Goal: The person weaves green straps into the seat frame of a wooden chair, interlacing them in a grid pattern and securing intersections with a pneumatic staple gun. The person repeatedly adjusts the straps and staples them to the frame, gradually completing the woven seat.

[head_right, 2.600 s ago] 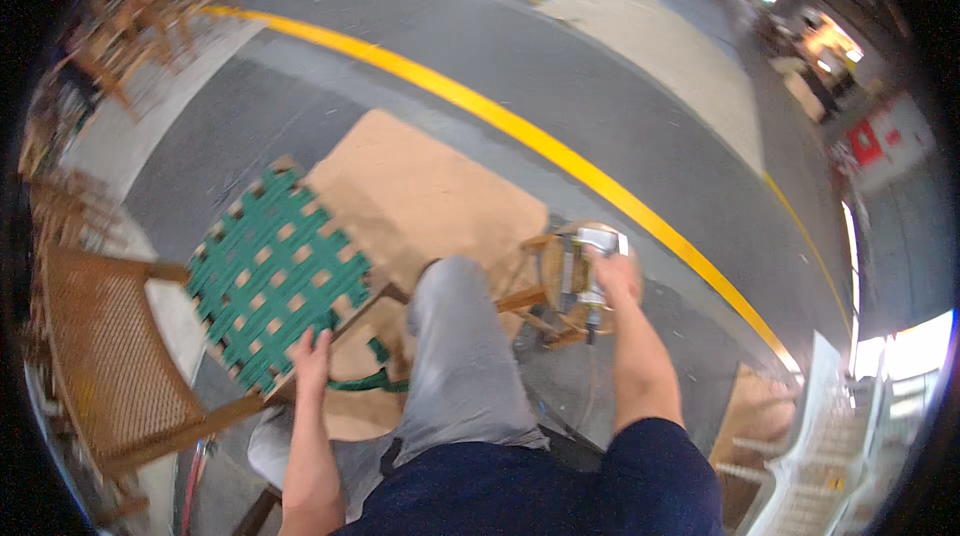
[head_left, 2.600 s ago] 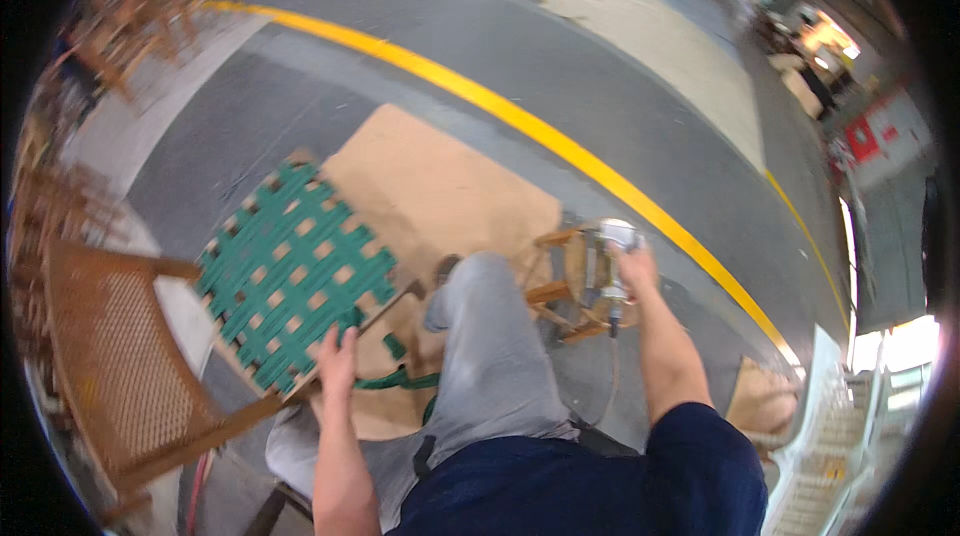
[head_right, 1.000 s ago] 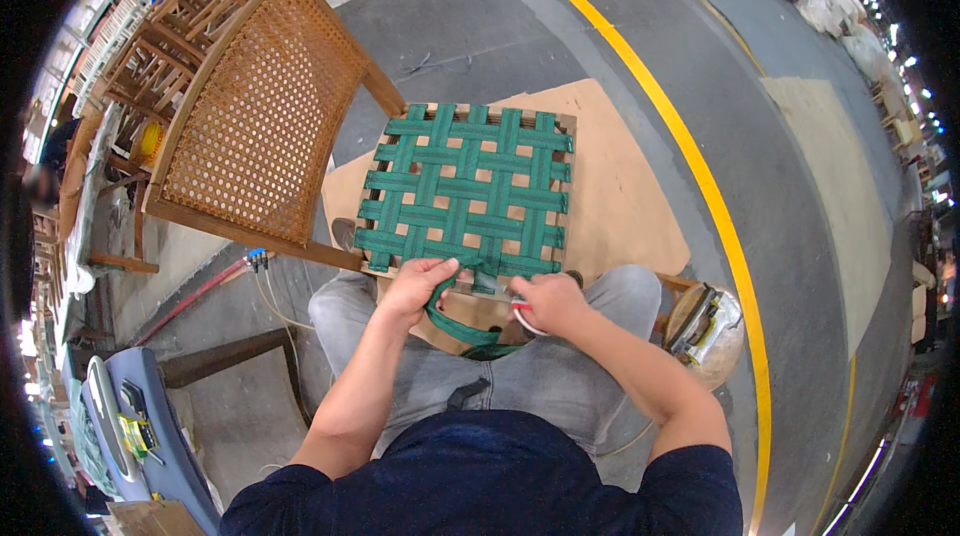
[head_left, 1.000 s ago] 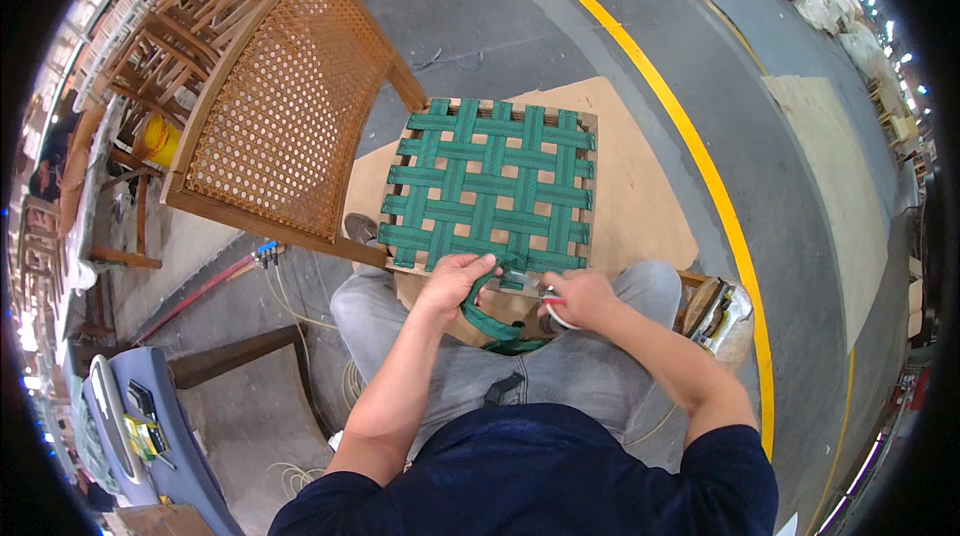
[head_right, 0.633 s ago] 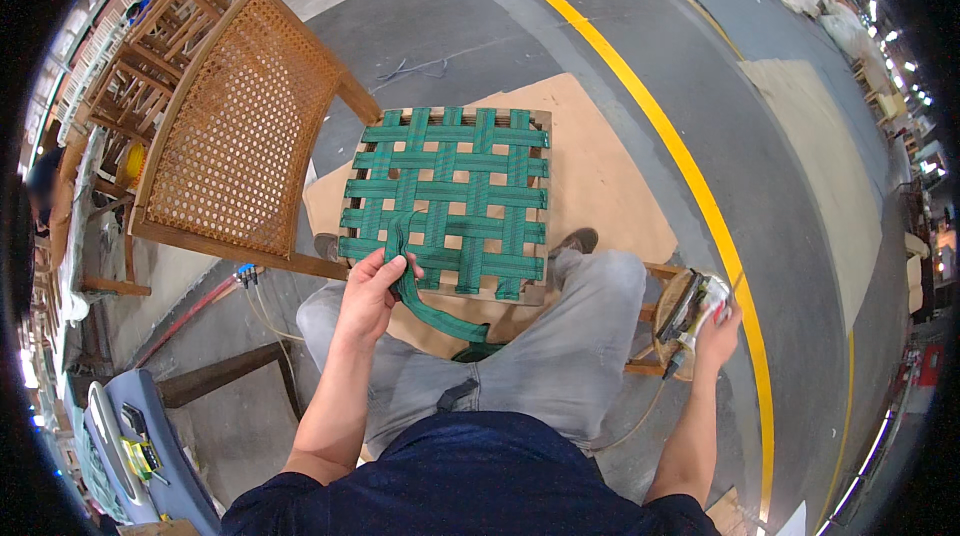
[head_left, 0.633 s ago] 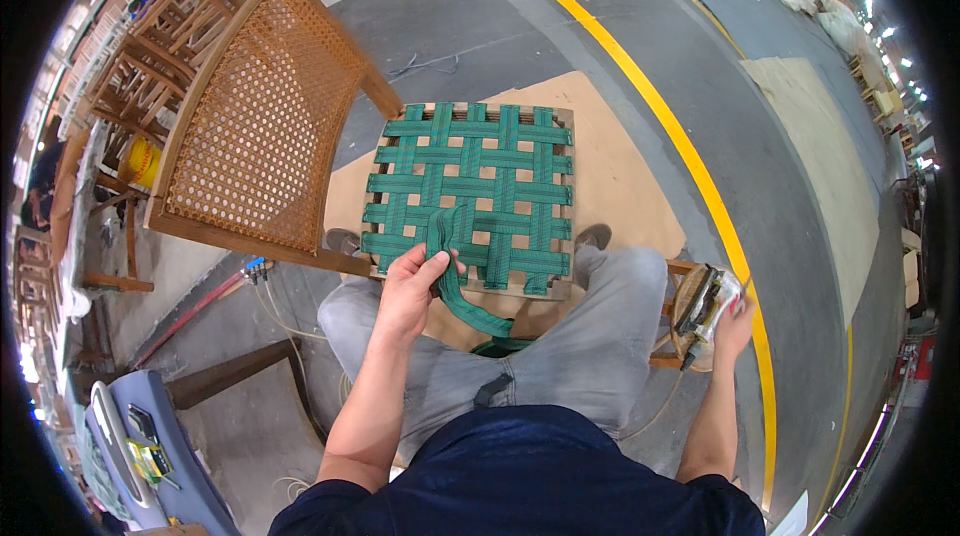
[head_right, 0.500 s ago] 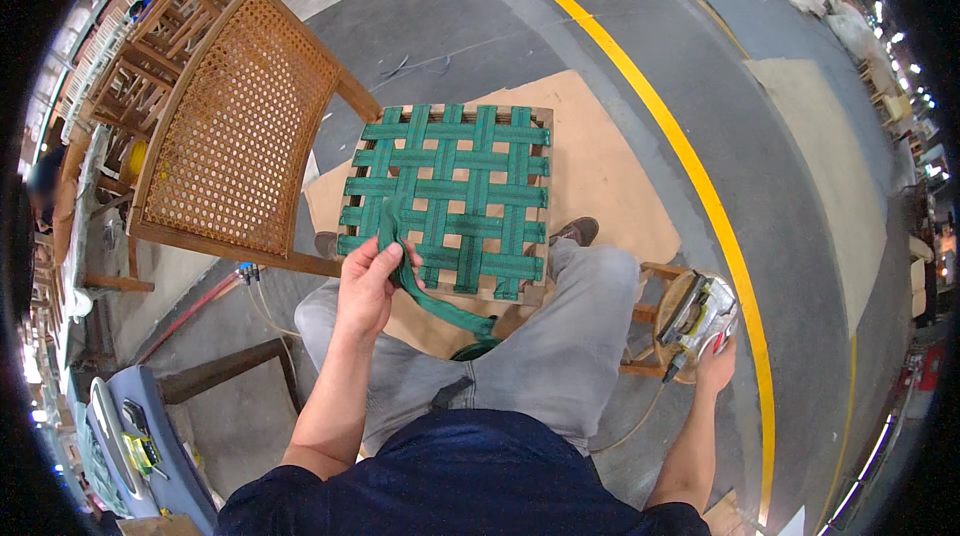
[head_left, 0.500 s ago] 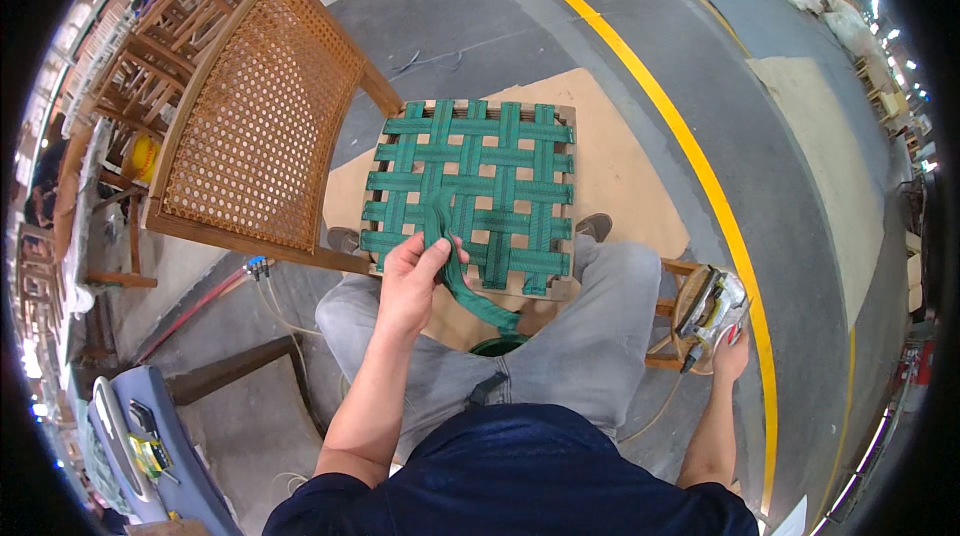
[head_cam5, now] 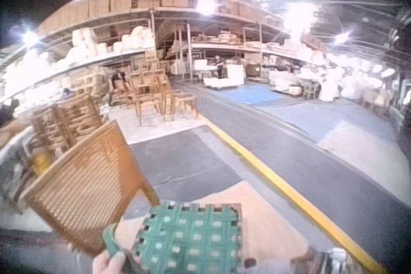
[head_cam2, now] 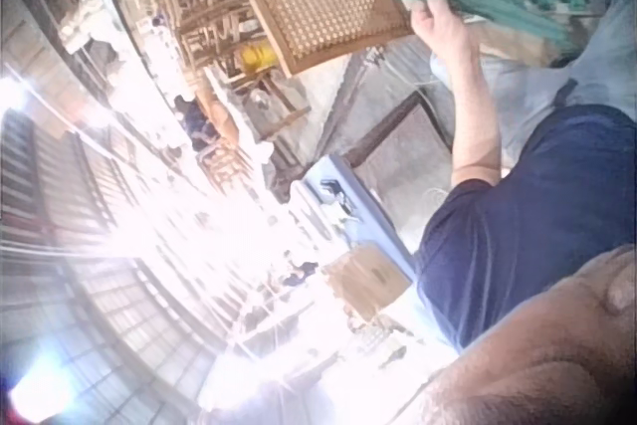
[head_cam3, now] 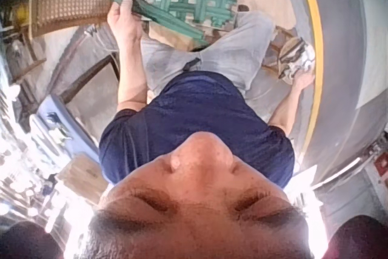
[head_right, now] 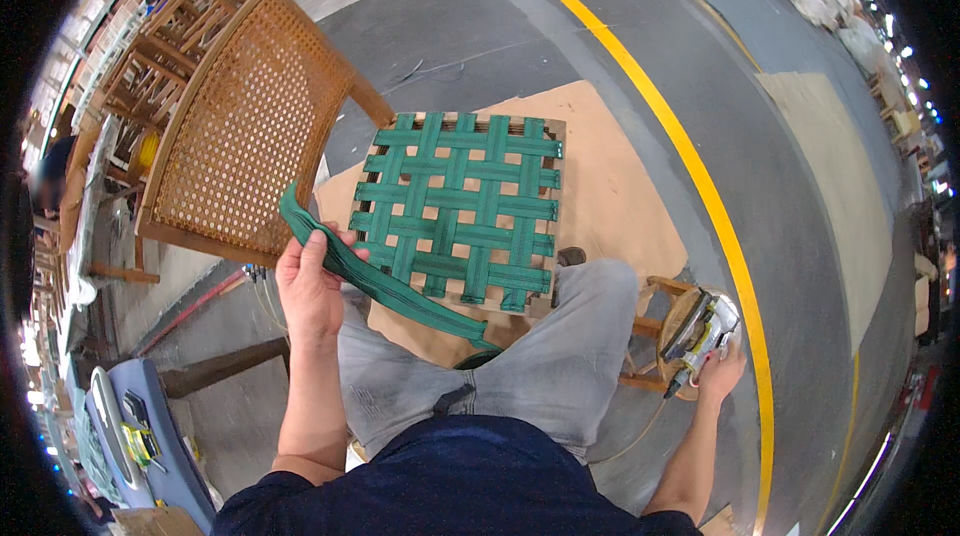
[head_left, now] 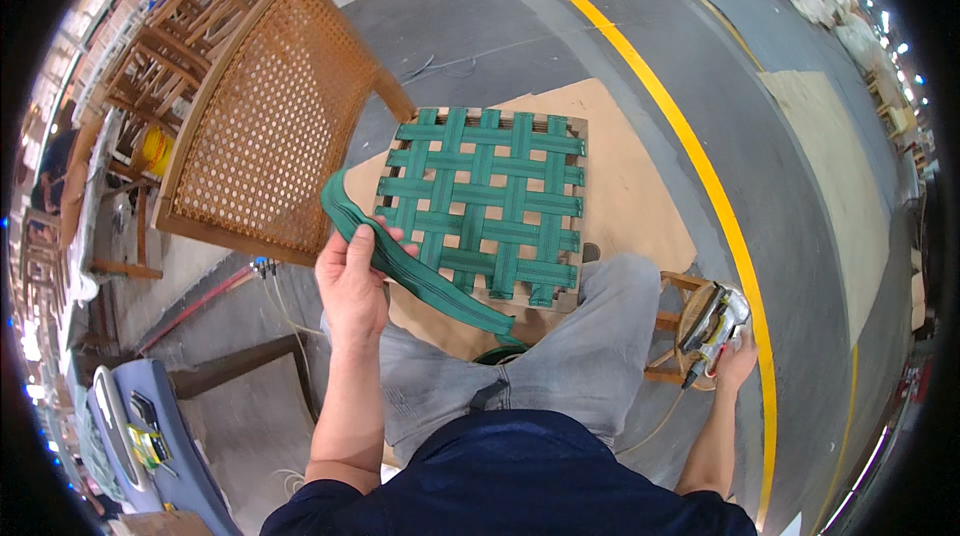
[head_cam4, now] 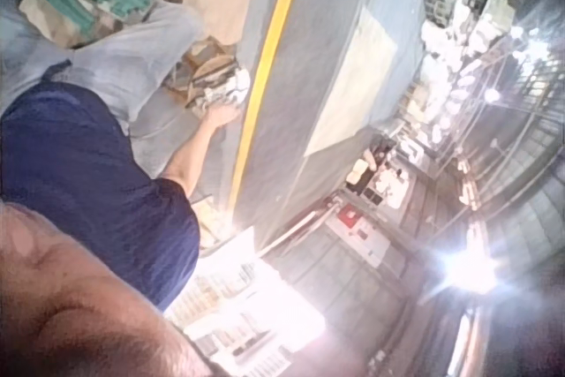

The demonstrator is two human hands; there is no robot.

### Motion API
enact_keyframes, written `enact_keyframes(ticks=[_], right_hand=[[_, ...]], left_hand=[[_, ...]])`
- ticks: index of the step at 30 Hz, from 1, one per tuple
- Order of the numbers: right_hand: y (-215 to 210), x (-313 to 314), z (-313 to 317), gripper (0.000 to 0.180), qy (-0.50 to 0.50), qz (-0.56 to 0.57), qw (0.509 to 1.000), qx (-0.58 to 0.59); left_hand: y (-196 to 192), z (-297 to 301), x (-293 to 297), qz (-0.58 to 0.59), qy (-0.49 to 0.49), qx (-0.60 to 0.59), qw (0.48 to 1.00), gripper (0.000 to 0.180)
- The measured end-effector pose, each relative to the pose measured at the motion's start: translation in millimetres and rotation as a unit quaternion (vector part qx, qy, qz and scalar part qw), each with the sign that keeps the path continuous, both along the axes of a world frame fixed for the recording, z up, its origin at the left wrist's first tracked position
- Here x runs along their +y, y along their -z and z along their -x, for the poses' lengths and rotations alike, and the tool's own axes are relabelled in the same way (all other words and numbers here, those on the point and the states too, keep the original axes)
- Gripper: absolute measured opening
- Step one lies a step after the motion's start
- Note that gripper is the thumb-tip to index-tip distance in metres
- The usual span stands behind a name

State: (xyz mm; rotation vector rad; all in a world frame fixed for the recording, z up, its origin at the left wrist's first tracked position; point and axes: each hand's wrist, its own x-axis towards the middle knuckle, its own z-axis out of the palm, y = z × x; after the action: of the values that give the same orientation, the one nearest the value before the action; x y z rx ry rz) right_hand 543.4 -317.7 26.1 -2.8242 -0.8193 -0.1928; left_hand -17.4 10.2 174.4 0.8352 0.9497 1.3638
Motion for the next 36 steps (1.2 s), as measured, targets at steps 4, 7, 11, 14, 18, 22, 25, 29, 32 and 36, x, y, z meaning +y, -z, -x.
enact_keyframes(ticks=[4, 7, 11, 14, 18, 22, 25, 29, 32, 36], right_hand=[[-42.3, 135.3, 101.4, 0.050, -0.165, -0.271, 0.898, 0.305], [-96.9, 238.9, 252.6, 0.064, -0.457, -0.275, 0.684, 0.498], [-114.2, 288.5, 313.7, 0.023, -0.459, -0.173, 0.562, 0.666], [-137.3, 298.1, 300.5, 0.017, -0.397, -0.283, 0.527, 0.696], [-169.1, 310.3, 308.4, 0.022, -0.353, -0.378, 0.376, 0.769], [-187.3, 301.5, 287.8, 0.025, -0.324, -0.402, 0.387, 0.764], [-196.4, 291.9, 263.7, 0.027, -0.313, -0.417, 0.391, 0.758], [-207.3, 292.4, 255.7, 0.030, -0.323, -0.417, 0.347, 0.776], [-203.4, 285.6, 201.7, 0.031, -0.346, -0.451, 0.316, 0.760], [-176.7, 269.1, 112.3, 0.037, -0.236, -0.610, 0.446, 0.610]], left_hand=[[-25.2, -18.0, -7.6, 0.006, 0.013, 0.052, 0.999, 0.023], [-36.2, -48.6, -13.5, -0.029, 0.128, 0.120, 0.984, 0.025], [-16.1, -57.5, -1.2, -0.147, 0.182, 0.192, 0.953, 0.041], [57.2, -27.6, -11.7, -0.021, 0.229, 0.148, 0.962, 0.061], [181.4, -27.7, -85.4, 0.154, 0.362, 0.281, 0.875, 0.094], [181.5, -64.0, -68.3, 0.198, 0.222, 0.342, 0.891, 0.088], [157.6, -73.5, -51.5, 0.030, 0.132, 0.493, 0.859, 0.082], [148.6, -67.4, -23.0, -0.145, 0.104, 0.524, 0.833, 0.070], [128.4, -49.2, -4.2, 0.107, 0.323, 0.174, 0.924, 0.029], [109.0, -3.6, 2.8, 0.125, 0.407, -0.231, 0.875, 0.029]])
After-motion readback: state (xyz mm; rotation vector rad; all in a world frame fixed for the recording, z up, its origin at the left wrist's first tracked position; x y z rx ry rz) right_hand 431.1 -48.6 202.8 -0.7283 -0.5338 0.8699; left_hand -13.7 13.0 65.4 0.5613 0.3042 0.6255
